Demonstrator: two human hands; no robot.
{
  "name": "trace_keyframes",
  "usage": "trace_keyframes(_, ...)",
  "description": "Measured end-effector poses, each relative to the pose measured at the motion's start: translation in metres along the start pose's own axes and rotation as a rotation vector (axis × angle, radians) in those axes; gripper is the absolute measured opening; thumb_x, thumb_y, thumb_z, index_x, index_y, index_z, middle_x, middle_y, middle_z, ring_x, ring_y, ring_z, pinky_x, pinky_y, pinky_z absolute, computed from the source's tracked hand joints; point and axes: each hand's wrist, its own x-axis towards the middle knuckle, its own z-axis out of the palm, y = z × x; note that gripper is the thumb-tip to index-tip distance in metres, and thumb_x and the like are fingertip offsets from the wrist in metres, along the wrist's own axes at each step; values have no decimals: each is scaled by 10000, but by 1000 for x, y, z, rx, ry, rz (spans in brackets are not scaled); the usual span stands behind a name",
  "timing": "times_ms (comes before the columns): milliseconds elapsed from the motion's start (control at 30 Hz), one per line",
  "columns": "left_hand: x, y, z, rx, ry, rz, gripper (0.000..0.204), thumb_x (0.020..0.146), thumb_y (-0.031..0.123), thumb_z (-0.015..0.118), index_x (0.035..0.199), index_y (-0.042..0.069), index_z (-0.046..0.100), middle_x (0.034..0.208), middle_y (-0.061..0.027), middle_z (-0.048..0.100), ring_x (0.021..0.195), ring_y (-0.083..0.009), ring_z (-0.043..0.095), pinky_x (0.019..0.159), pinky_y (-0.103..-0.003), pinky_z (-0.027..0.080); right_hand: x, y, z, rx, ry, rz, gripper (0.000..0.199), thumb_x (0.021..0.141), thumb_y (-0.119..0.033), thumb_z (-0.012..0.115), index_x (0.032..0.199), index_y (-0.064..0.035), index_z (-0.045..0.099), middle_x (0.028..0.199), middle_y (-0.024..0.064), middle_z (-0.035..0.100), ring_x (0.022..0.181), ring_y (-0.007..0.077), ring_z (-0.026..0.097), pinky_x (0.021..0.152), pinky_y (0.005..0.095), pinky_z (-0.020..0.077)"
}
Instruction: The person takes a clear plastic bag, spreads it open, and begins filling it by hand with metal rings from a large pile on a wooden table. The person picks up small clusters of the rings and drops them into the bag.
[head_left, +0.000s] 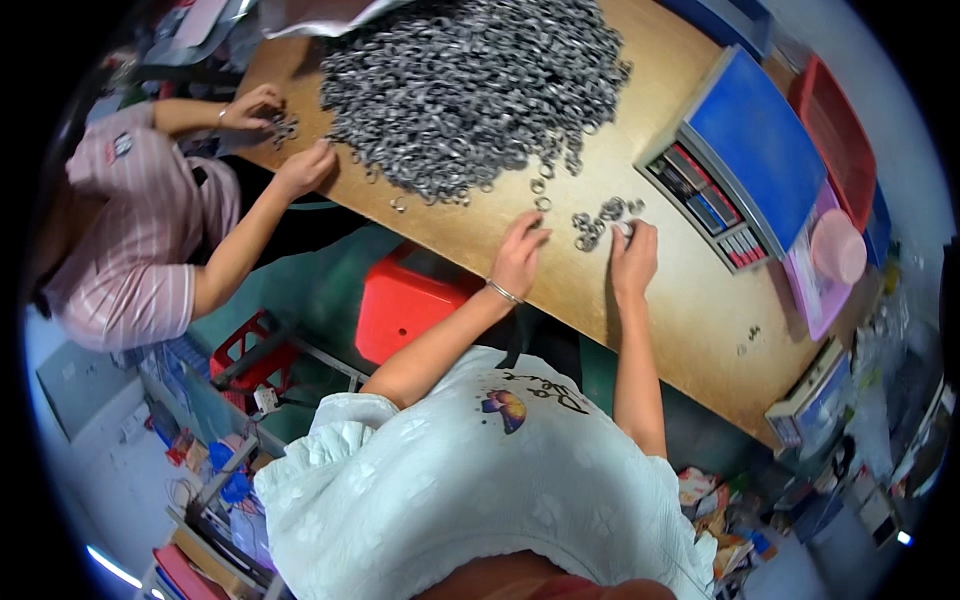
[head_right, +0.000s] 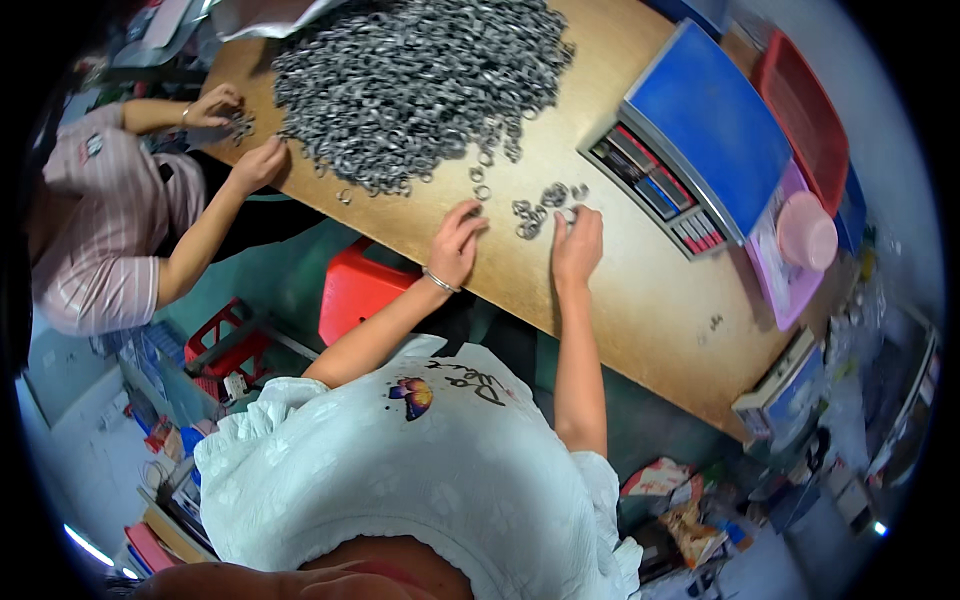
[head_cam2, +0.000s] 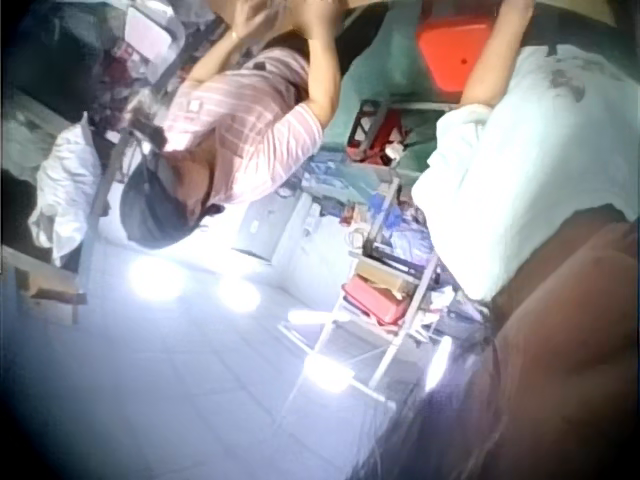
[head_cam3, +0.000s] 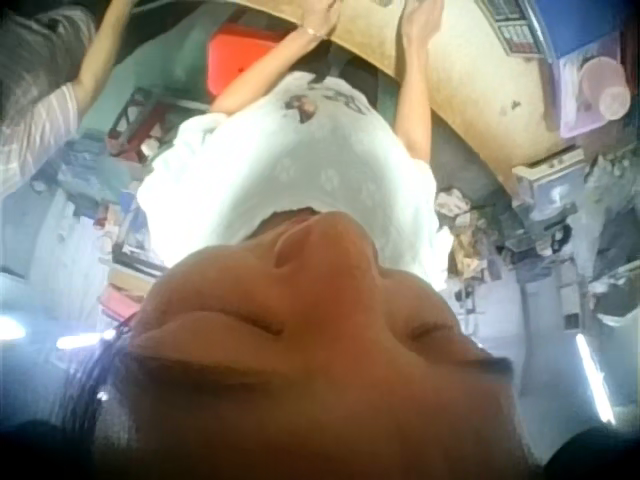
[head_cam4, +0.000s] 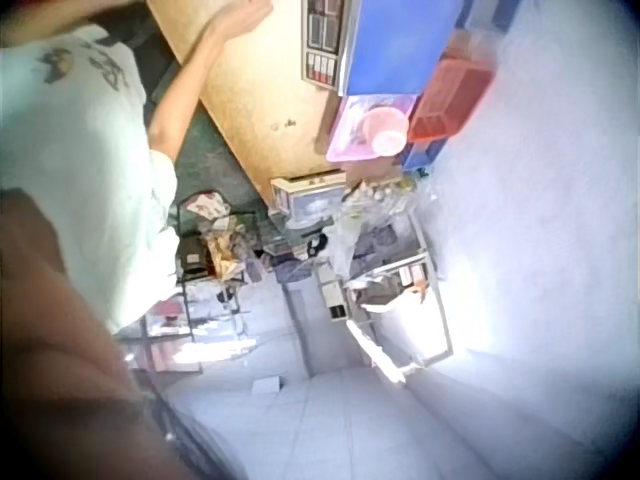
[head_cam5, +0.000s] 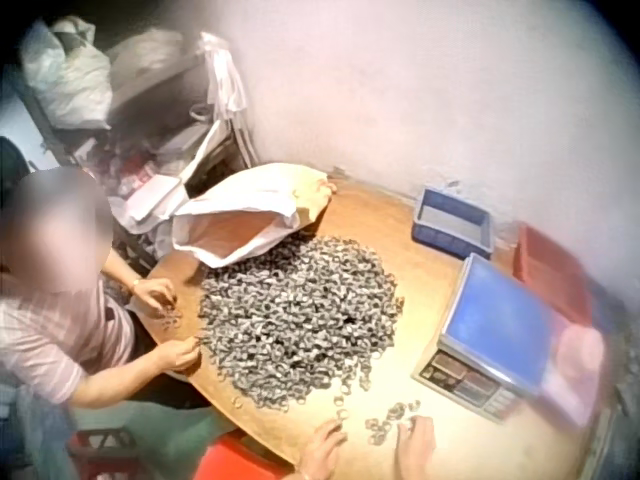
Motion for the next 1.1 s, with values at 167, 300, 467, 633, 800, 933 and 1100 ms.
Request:
trace_keyframes(167, 1, 27, -22, -171, 68, -184, 276, 726, -105, 551, 970, 16, 590, 1029, -115, 541, 942, -243, 552, 808, -289, 461, -3, -1, 19, 721, -122, 455, 163, 874, -190, 545, 832, -34, 527, 733, 63, 526, 528, 128, 462, 471, 268, 379)
trace_keyframes(300, 4, 27, -38, -733, 253, -485, 294, 783, -62, 572, 1070, -1, 553, 1020, -76, 549, 918, -138, 545, 780, -229, 464, 6, -92, 10, 1564, -703, 684, 136, 904, -176, 489, 832, -63, 514, 741, 49, 541, 546, 60, 435, 449, 201, 326)
trace_keyframes(467, 31, 11, -71, -640, 527, -430, 309, 797, -47, 591, 1101, -24, 540, 867, -37, 583, 728, -61, 546, 639, -173, 463, 14, -172, 71, 1861, -1093, 1015, 231, 918, -241, 439, 969, -32, 523, 910, 133, 598, 861, 248, 570, 796, 351, 454)
trace_keyframes(633, 47, -10, -104, -833, 623, -598, 234, 796, -13, 617, 1029, -16, 600, 724, 18, 534, 602, -37, 492, 515, -150, 403, 7, -210, 96, 1865, -1088, 1201, 234, 920, -207, 421, 1017, -15, 514, 1049, 163, 564, 1005, 273, 533, 918, 400, 413)
trace_keyframes(800, 39, -28, -118, -925, 562, -620, 230, 793, -5, 624, 1022, -21, 609, 703, 22, 523, 572, -39, 484, 494, -153, 392, 0, -226, 94, 1762, -1059, 1211, 209, 920, -197, 415, 985, -25, 513, 1009, 135, 563, 967, 257, 535, 897, 393, 424)
trace_keyframes(933, 35, -25, -125, -978, 547, -661, 242, 789, -7, 628, 1029, -22, 608, 705, 26, 513, 576, -39, 487, 493, -153, 389, -3, -222, 101, 1806, -1130, 1214, 235, 923, -197, 391, 985, -7, 513, 1006, 149, 570, 966, 270, 542, 906, 399, 418)
trace_keyframes(1100, 33, -23, -127, -972, 568, -644, 249, 783, -12, 632, 1030, -21, 609, 710, 34, 498, 571, -38, 485, 489, -154, 385, -6, -228, 97, 1784, -1095, 1223, 254, 920, -174, 380, 1002, 25, 514, 1016, 175, 575, 991, 295, 541, 932, 411, 404)
